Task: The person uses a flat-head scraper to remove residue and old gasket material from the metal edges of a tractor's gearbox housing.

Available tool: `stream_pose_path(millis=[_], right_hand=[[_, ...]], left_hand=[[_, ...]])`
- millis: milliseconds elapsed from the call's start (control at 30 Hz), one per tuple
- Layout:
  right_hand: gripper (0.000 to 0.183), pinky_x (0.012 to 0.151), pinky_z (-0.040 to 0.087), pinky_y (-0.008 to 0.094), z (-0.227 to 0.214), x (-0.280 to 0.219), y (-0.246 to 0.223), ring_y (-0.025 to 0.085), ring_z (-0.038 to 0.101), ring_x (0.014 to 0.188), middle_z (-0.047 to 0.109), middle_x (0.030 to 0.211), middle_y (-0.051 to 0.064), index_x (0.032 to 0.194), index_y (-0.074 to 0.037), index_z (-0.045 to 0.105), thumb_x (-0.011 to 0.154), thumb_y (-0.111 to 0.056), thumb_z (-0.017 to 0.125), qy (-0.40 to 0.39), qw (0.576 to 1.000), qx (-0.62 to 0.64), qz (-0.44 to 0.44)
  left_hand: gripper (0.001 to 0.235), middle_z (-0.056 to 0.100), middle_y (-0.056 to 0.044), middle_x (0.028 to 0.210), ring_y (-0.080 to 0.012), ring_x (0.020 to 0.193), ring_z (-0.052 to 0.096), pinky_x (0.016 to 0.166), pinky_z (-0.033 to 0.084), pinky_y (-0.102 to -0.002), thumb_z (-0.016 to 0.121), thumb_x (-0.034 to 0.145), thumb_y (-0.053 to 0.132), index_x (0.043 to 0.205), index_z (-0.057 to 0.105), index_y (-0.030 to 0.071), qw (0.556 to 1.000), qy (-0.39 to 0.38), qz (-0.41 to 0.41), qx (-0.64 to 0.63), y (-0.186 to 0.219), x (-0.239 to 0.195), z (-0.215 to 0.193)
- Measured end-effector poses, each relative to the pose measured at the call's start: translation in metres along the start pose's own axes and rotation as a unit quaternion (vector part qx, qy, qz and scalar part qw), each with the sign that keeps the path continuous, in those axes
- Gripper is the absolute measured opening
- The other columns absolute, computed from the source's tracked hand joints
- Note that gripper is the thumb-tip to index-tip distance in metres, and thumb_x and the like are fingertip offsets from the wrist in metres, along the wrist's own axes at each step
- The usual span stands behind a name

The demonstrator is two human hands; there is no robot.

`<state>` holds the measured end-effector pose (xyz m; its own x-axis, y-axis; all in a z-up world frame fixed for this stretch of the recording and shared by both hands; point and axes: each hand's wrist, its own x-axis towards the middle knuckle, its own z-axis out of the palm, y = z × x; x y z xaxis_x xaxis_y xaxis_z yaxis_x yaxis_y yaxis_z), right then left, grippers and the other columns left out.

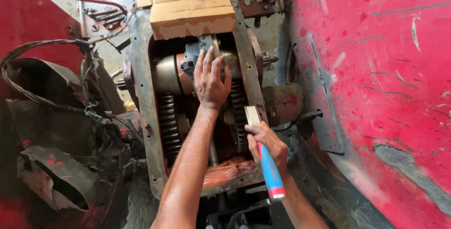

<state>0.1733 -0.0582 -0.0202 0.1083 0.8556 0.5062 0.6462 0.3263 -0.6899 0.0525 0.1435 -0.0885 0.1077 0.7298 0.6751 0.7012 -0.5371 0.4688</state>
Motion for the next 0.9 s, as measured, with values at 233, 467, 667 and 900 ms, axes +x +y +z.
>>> stream_pose_path(millis=[233,467,667,900], right_hand=[[0.012,0.105,0.056,0.044,0.004,0.004,-0.003,0.031,0.075,0.106,0.076,0.103,0.012,0.083,-0.002,0.062,0.091,0.001,0.069,0.004,0.999,0.018,0.033],[0.008,0.106,0.054,0.045,-0.002,-0.008,-0.006,0.031,0.074,0.105,0.076,0.104,0.013,0.085,0.000,0.063,0.090,0.002,0.069,-0.011,0.998,0.027,0.049],[0.004,0.102,0.057,0.045,0.003,-0.001,-0.004,0.032,0.075,0.104,0.075,0.103,0.013,0.090,0.000,0.065,0.090,0.003,0.068,0.001,0.998,0.029,0.052],[0.008,0.104,0.057,0.045,0.009,0.010,-0.012,0.031,0.075,0.101,0.076,0.100,0.013,0.086,0.001,0.062,0.091,0.004,0.067,0.027,0.999,0.010,0.026]], left_hand=[[0.031,0.055,-0.018,0.147,-0.0426,0.141,0.048,0.116,0.041,-0.051,0.070,0.093,0.015,0.122,0.065,0.005,1.000,0.002,-0.003,-0.002,-0.001,0.002,0.000],[0.032,0.055,-0.018,0.148,-0.0428,0.142,0.047,0.117,0.040,-0.051,0.069,0.094,0.016,0.123,0.065,0.005,1.000,-0.006,-0.011,-0.003,0.002,-0.005,-0.004],[0.032,0.055,-0.018,0.148,-0.0426,0.142,0.047,0.117,0.040,-0.051,0.070,0.094,0.015,0.123,0.064,0.005,1.000,-0.007,-0.009,-0.004,0.000,-0.004,0.000],[0.031,0.055,-0.018,0.148,-0.0427,0.142,0.047,0.116,0.040,-0.052,0.069,0.094,0.015,0.123,0.064,0.005,1.000,-0.007,-0.003,-0.005,-0.002,0.003,0.002]])
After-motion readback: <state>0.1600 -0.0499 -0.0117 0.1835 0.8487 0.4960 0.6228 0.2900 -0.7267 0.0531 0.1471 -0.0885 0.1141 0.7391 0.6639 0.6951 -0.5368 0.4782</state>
